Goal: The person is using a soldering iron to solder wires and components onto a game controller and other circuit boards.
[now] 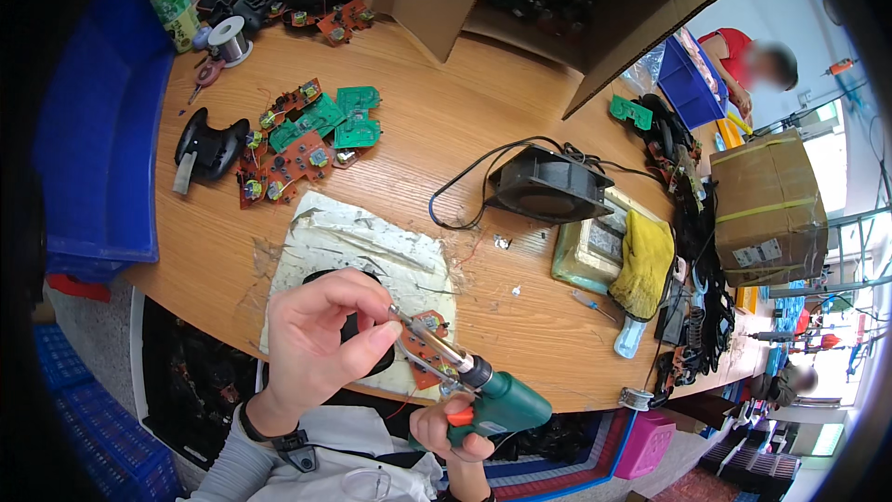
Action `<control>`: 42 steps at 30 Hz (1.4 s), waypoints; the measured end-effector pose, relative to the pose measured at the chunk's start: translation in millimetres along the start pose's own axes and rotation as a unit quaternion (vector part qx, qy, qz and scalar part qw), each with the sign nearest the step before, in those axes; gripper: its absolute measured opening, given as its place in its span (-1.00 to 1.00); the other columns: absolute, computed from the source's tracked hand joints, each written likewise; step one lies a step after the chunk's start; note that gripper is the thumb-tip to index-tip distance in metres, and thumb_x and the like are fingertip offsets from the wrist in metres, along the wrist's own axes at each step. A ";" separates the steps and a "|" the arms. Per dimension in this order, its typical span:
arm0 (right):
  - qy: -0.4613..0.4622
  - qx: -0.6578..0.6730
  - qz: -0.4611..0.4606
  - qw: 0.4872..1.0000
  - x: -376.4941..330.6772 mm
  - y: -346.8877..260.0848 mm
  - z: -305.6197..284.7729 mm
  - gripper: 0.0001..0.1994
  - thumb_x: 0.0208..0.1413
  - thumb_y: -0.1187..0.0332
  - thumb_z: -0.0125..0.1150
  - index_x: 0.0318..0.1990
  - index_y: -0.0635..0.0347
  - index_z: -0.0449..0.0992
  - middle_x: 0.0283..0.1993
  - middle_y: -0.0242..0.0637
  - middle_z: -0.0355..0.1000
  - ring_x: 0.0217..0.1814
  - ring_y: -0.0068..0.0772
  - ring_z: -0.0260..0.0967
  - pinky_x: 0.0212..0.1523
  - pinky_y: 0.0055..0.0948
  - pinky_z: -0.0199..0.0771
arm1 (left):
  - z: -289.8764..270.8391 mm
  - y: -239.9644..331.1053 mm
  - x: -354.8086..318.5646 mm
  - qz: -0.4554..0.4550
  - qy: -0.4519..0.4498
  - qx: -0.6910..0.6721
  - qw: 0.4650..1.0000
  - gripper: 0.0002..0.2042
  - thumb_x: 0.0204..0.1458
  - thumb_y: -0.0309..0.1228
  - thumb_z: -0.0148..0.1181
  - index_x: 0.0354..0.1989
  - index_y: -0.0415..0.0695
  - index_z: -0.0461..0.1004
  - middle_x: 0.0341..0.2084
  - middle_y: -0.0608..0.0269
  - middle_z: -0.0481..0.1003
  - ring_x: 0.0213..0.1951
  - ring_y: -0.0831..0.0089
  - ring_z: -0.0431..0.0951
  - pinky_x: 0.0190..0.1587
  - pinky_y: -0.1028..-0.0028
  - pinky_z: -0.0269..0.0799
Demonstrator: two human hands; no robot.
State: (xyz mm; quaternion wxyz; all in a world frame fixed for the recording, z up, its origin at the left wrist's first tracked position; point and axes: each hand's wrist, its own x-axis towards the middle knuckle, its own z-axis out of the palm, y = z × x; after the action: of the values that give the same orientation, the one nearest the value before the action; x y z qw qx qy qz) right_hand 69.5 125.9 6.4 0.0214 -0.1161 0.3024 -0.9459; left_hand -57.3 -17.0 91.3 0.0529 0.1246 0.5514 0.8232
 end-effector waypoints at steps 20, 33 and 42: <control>0.020 -0.005 0.001 1.000 3.7 4.0 3.3 -0.54 -0.01 0.05 -0.06 0.00 0.08 0.16 -0.85 -0.52 -0.01 -0.87 -0.61 -0.09 -0.71 -0.56 -0.05 | 7.3 -10.2 -3.6 -0.022 0.047 -0.130 0.990 -0.90 -0.15 -0.67 0.04 -0.40 -0.36 0.36 -0.41 0.17 0.36 -0.42 0.63 0.38 -0.44 0.70 0.38; 0.023 -0.050 0.002 0.998 1.4 1.5 0.0 -0.54 -0.03 0.07 -0.04 -0.02 0.09 0.13 -0.85 -0.52 -0.01 -0.87 -0.60 -0.08 -0.72 -0.56 -0.04 | 3.3 -7.8 -3.2 -0.051 0.051 -0.106 0.992 -0.88 -0.15 -0.64 0.07 -0.39 -0.36 0.37 -0.44 0.20 0.39 -0.42 0.63 0.41 -0.41 0.68 0.38; 0.024 -0.075 0.004 0.997 -1.1 2.1 -1.9 -0.55 -0.03 0.07 -0.03 -0.02 0.09 0.13 -0.84 -0.51 0.02 -0.87 -0.59 -0.07 -0.73 -0.55 -0.04 | -2.1 -7.8 -3.2 -0.038 0.042 -0.074 0.996 -0.88 -0.16 -0.63 0.07 -0.39 -0.34 0.39 -0.44 0.21 0.40 -0.42 0.62 0.41 -0.41 0.68 0.38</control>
State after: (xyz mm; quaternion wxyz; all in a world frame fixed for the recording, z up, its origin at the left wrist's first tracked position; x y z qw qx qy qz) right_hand 70.0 125.4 3.5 0.0091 -0.0935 0.3733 -0.9229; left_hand -55.1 -16.7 82.9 0.0700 0.0650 0.4950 0.8636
